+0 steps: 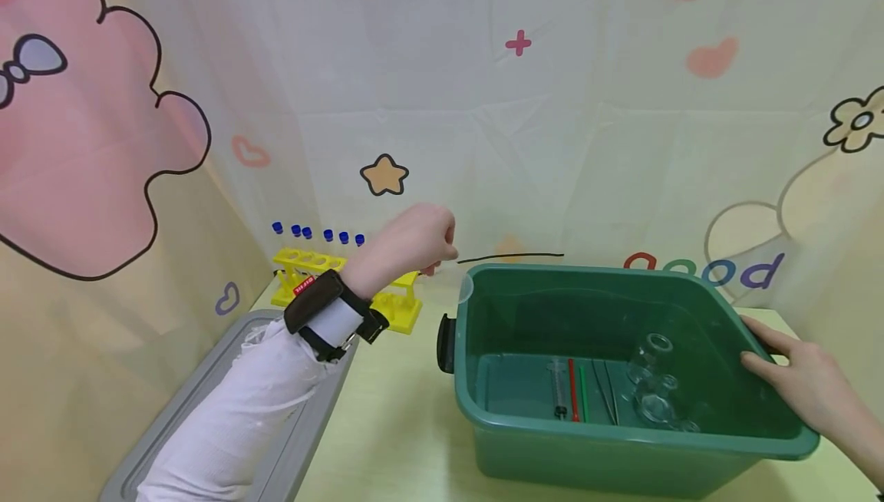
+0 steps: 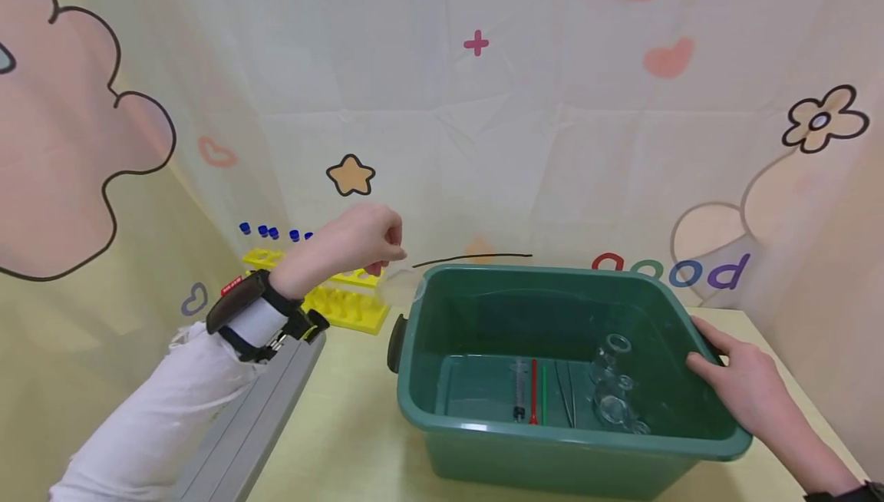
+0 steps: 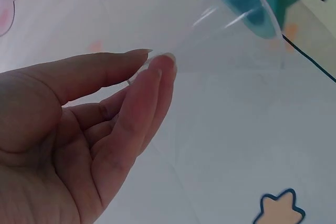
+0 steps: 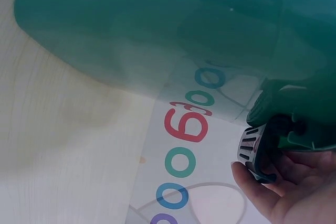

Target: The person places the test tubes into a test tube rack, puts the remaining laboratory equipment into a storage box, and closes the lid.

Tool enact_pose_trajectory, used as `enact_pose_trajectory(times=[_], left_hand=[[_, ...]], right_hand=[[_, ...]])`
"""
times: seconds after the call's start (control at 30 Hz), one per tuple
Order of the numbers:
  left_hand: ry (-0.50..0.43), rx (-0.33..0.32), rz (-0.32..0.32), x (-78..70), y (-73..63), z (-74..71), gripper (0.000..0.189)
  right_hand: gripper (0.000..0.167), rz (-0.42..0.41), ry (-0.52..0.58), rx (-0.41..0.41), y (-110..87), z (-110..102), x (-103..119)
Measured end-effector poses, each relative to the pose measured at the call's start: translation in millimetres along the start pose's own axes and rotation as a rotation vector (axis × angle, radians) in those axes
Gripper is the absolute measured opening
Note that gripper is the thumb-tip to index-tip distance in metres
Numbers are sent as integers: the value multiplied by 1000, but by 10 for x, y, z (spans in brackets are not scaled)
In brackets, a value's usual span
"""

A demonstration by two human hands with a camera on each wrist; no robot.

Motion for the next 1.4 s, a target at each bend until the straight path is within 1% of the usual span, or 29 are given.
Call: enact_pose_trajectory(times=[0.13, 0.23, 0.4, 0.6, 0.8, 0.93, 1.13, 1.27, 1.4], left_hand=[[22, 22, 61, -230, 88, -14, 9], [45, 48, 107, -394, 167, 8, 11], [80, 74, 151, -619, 287, 76, 12], [138, 82, 173, -800, 416, 164, 7], [179, 96, 198, -881, 555, 327, 9], [210, 105, 179, -919, 678, 473, 13], [230, 128, 118, -970, 893, 704, 27], [250, 132, 56, -989, 972, 832, 29], [290, 141, -3, -992, 1029, 957, 29]], right_hand=[[52, 3, 3, -4, -10, -5, -1], [52, 5, 0, -3, -15, -10, 7], [52, 7, -2, 3, -21, -8, 17], [52, 3, 15, 7, -11, -1, 10], [52, 0, 19, 7, -11, 1, 13], [52, 3, 26, 13, -12, -1, 18], [51, 4, 28, 6, -17, 6, 6], [52, 3, 22, 5, -15, 8, -2], [52, -4, 24, -3, -15, 6, -11]])
Point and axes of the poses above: each hand's wrist, its own y-axis towards the middle knuckle, its own z-axis out of the palm, x = y × z, the point moved 2 cm from there along y, towards the middle knuckle, and after that the axes turned 14 degrees about x, right-handed, at the moved point
